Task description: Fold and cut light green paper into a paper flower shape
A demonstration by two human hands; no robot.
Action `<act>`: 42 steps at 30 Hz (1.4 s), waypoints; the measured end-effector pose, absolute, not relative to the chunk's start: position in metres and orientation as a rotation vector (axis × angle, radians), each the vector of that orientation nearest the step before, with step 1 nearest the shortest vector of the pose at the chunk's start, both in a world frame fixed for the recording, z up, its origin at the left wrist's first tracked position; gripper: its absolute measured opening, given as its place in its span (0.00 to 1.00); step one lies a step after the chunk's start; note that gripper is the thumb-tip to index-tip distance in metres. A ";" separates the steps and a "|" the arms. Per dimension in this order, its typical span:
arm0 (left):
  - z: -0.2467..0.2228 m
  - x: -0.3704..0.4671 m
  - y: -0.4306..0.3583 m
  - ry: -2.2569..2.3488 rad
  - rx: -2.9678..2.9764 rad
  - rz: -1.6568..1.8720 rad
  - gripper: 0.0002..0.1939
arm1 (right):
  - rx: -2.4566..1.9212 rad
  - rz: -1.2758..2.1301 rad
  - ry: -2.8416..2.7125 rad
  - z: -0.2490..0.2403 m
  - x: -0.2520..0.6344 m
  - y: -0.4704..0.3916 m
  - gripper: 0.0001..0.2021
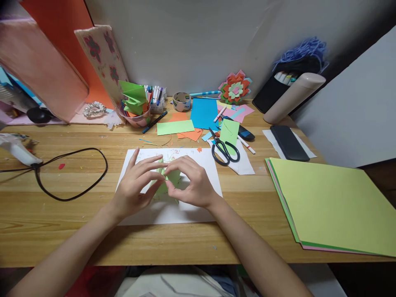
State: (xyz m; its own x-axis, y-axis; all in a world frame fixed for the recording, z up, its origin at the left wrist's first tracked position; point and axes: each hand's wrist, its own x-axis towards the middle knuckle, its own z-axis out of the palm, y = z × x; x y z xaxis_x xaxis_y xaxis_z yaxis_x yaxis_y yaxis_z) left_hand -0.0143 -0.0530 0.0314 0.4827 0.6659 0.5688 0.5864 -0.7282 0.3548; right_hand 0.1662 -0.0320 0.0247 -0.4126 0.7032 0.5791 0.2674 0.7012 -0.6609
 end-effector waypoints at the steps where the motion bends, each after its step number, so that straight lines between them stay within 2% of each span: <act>1: 0.031 -0.014 -0.053 1.123 2.597 1.078 0.07 | -0.747 0.598 -1.988 0.024 0.166 -0.032 0.11; 11: 0.032 -0.014 -0.054 1.187 2.460 1.166 0.06 | -0.778 0.634 -1.955 0.022 0.165 -0.034 0.11; 21: 0.029 -0.010 -0.056 1.163 2.204 1.320 0.10 | -0.750 0.717 -1.906 0.024 0.162 -0.037 0.12; 28: 0.028 -0.012 -0.053 1.205 2.238 1.273 0.11 | -0.762 0.723 -1.914 0.023 0.162 -0.036 0.10; 32: 0.034 -0.016 -0.049 1.238 2.349 1.075 0.15 | -0.777 0.687 -1.897 0.022 0.162 -0.036 0.10; 36: 0.036 -0.019 -0.047 1.257 2.440 0.952 0.10 | -0.797 0.686 -1.890 0.022 0.162 -0.036 0.09; 42: 0.029 -0.018 -0.047 1.250 2.489 1.035 0.06 | -0.796 0.682 -1.887 0.022 0.161 -0.036 0.10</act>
